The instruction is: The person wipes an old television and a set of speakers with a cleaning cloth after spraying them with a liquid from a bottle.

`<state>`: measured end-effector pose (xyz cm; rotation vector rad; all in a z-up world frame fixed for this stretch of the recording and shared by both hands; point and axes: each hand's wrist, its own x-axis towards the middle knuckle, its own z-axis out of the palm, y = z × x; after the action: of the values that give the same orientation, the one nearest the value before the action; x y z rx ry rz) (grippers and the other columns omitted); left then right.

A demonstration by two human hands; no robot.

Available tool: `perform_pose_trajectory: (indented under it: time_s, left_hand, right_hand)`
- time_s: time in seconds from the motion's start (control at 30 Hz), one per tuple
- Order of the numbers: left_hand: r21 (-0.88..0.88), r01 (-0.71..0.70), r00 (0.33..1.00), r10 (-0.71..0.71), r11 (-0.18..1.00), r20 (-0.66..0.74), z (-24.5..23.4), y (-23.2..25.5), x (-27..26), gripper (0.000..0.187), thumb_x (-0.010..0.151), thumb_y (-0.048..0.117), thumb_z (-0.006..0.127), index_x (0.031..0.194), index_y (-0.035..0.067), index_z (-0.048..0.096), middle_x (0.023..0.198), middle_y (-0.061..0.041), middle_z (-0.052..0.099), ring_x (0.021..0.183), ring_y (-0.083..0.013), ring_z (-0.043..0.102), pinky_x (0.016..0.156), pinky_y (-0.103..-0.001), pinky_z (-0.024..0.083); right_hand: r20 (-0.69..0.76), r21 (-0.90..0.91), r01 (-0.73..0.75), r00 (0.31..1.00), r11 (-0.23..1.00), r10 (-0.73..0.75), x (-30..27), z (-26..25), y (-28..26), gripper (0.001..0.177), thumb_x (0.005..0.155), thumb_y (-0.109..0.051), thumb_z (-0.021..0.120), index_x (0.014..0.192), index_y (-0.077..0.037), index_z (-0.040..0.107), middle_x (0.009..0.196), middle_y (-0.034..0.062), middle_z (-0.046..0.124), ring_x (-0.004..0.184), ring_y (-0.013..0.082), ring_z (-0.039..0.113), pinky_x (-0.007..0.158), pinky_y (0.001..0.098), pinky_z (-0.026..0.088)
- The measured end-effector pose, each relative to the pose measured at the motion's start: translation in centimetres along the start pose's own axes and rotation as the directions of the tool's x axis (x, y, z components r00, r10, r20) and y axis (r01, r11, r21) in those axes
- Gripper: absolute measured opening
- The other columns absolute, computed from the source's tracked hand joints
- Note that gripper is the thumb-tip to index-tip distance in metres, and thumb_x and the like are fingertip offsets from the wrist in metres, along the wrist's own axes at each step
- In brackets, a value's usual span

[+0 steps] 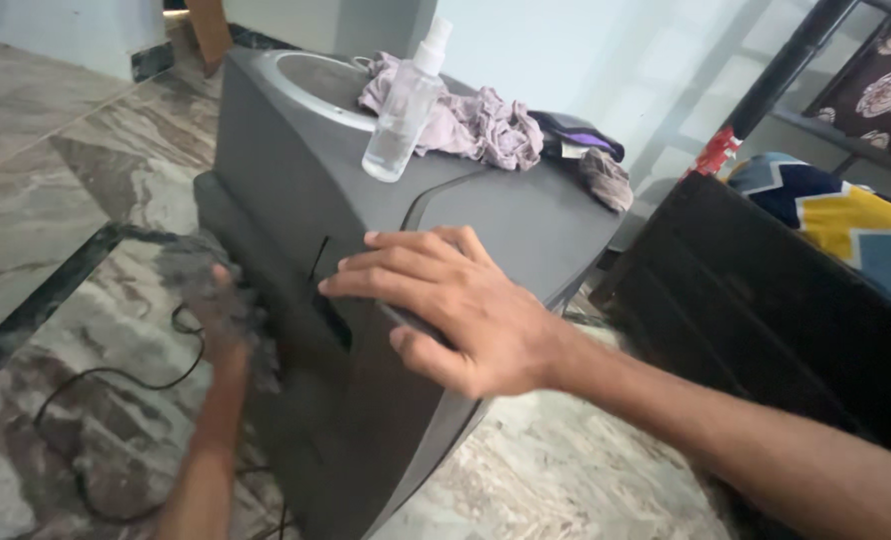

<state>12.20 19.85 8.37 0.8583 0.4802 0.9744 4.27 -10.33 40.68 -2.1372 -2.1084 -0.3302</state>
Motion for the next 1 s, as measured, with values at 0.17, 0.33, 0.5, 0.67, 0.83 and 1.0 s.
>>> perform_pose_trajectory:
  time_s: [0.17,0.33,0.5,0.67,0.83,1.0]
  left_hand:
    - [0.043,-0.357,0.927,0.348,0.933,0.136,-0.4,2.6,-16.5,0.045,0.112,0.036,0.054,0.139,-0.001,0.054,0.133,-0.009,0.056,0.119,-0.0207,0.053,0.105,-0.033,0.043]
    - [0.093,-0.434,0.888,0.409,0.896,0.210,-0.4,4.7,-21.8,0.056,0.109,0.027,0.055,0.152,-0.003,0.036,0.148,-0.016,0.048,0.133,-0.0258,0.047,0.113,-0.033,0.034]
    - [0.107,-0.165,0.981,0.152,0.980,0.117,0.6,2.9,-9.4,0.070,0.102,0.034,0.061,0.154,0.004,0.025,0.141,-0.008,0.051,0.122,-0.0166,0.055,0.101,-0.030,0.044]
    - [-0.010,-0.423,0.876,0.412,0.906,0.250,0.1,-0.7,3.8,0.044,0.115,0.037,0.060,0.135,-0.002,0.054,0.127,-0.004,0.057,0.113,-0.0135,0.054,0.100,-0.028,0.046]
    - [-0.097,-0.476,0.853,0.486,0.874,0.192,-0.2,-0.6,2.7,0.045,0.112,0.037,0.061,0.135,0.000,0.053,0.127,-0.003,0.057,0.113,-0.0137,0.055,0.099,-0.028,0.047]
    - [-0.046,-0.322,0.928,0.325,0.946,0.182,-1.8,0.1,-9.1,0.046,0.107,0.037,0.060,0.137,0.004,0.050,0.129,-0.002,0.056,0.115,-0.0138,0.055,0.099,-0.028,0.046]
  right_hand:
    - [0.001,0.020,0.007,1.000,1.000,-0.007,-0.4,-0.2,-0.5,0.065,0.089,-0.037,0.040,0.150,-0.017,0.052,0.156,0.0077,0.055,0.154,0.0309,0.040,0.118,0.0541,0.029]
    - [0.001,-0.019,-0.005,1.000,1.000,0.005,-0.5,-0.1,-0.7,0.065,0.090,-0.040,0.038,0.150,-0.019,0.053,0.154,0.0075,0.055,0.153,0.0305,0.040,0.119,0.0551,0.028]
    - [0.008,0.009,-0.013,1.000,1.000,0.012,-0.2,-0.2,-0.6,0.064,0.090,-0.040,0.038,0.148,-0.018,0.054,0.156,0.0064,0.056,0.154,0.0308,0.040,0.117,0.0533,0.030]
    - [0.021,0.045,-0.019,1.000,0.999,0.018,0.0,-0.4,-0.6,0.064,0.089,-0.037,0.040,0.148,-0.017,0.055,0.156,0.0084,0.056,0.156,0.0313,0.040,0.120,0.0527,0.029]
    - [0.020,0.043,-0.014,1.000,0.999,0.013,0.5,-0.3,-0.4,0.064,0.088,-0.036,0.042,0.146,-0.015,0.056,0.155,0.0092,0.056,0.154,0.0317,0.040,0.120,0.0532,0.028]
    - [0.009,0.033,-0.022,1.000,0.999,0.022,-0.1,-0.3,-0.4,0.066,0.084,-0.036,0.043,0.145,-0.016,0.056,0.154,0.0102,0.055,0.152,0.0318,0.040,0.116,0.0527,0.029]
